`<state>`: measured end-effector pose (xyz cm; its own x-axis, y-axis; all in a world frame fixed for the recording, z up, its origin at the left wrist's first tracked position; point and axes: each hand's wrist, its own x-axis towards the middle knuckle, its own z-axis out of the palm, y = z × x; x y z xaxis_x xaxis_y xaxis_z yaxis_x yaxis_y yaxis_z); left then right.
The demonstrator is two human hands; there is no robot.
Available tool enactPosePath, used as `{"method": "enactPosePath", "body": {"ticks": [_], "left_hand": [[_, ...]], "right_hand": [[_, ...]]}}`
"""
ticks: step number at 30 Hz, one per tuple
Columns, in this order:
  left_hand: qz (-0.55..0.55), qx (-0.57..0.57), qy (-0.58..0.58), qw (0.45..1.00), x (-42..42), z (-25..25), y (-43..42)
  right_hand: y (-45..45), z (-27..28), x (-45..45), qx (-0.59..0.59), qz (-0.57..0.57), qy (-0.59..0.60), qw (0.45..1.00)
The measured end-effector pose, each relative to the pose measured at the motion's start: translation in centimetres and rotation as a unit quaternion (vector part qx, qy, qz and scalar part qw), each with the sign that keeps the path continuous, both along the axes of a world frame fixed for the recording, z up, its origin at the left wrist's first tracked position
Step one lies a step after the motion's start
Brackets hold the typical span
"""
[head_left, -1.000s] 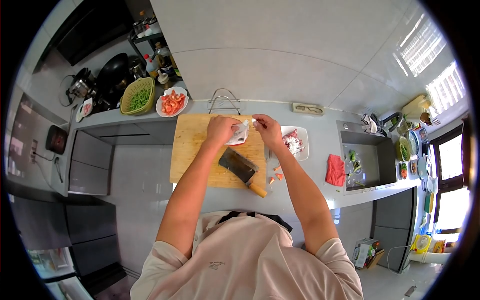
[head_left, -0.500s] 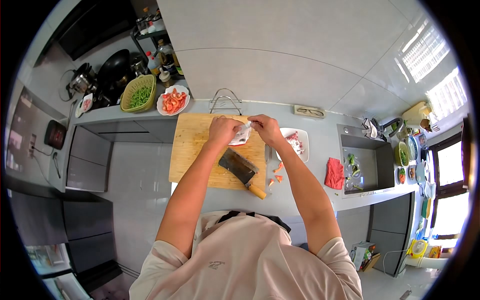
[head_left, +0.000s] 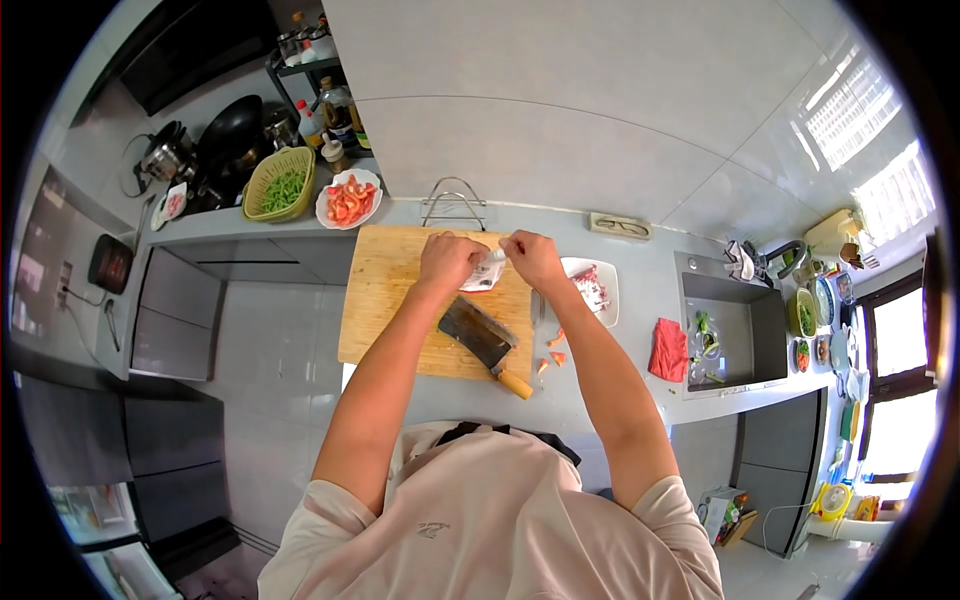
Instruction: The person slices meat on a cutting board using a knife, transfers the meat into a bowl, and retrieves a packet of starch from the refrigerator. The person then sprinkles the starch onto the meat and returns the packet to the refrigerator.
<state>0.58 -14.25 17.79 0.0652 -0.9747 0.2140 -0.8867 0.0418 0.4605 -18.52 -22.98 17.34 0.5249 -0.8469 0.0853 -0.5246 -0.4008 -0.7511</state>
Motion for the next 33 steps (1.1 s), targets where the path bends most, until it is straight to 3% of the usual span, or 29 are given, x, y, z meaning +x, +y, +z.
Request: {"method": "enactPosePath", "body": {"ticks": [2, 5, 8, 11, 14, 17, 20, 23, 25, 26, 29, 33], "left_hand": [[-0.002, -0.011, 0.004, 1.000, -0.1, 0.3, -0.1], [0.001, -0.025, 0.010, 1.000, 0.0, -0.4, -0.1], [0.006, 0.023, 0.004, 1.000, -0.2, -0.1, -0.1], [-0.001, -0.002, 0.004, 1.000, -0.1, -0.1, -0.2], [0.002, -0.023, 0.015, 1.000, -0.1, -0.4, -0.2], [0.009, -0.017, 0.017, 1.000, -0.2, -0.4, -0.4], [0.010, -0.005, -0.003, 1.000, 0.0, -0.6, -0.5], [0.016, 0.020, -0.007, 1.000, -0.1, -0.1, -0.2], [0.015, 0.026, -0.007, 1.000, -0.1, 0.0, -0.4], [0.011, 0.017, -0.010, 1.000, -0.1, 0.2, -0.4], [0.006, 0.002, -0.017, 1.000, 0.0, -0.4, -0.4], [0.005, -0.004, -0.024, 1.000, -0.3, 0.1, -0.5]], "right_hand": [[-0.2, 0.8, 0.3, 0.015, -0.052, 0.130, 0.990], [0.8, 1.0, 0.0, 0.035, 0.012, -0.136, 0.990], [0.1, -0.3, 0.0, -0.014, 0.004, -0.001, 1.000], [0.3, 0.8, 0.1, -0.003, -0.017, 0.032, 0.999], [0.5, -0.5, -0.2, -0.027, 0.036, -0.081, 0.996], [0.1, -0.4, 0.3, -0.049, -0.022, 0.130, 0.990], [1.0, -0.3, 0.0, -0.018, -0.014, -0.105, 0.994], [0.6, 0.1, -0.4, 0.024, 0.025, 0.010, 0.999], [0.7, 0.6, -0.2, 0.025, -0.018, 0.035, 0.999], [0.8, 0.9, -0.1, 0.024, -0.039, 0.046, 0.998], [0.6, -0.6, -0.4, -0.013, 0.048, -0.068, 0.996], [0.5, -1.5, 0.3, -0.037, -0.004, 0.042, 0.998]]}}
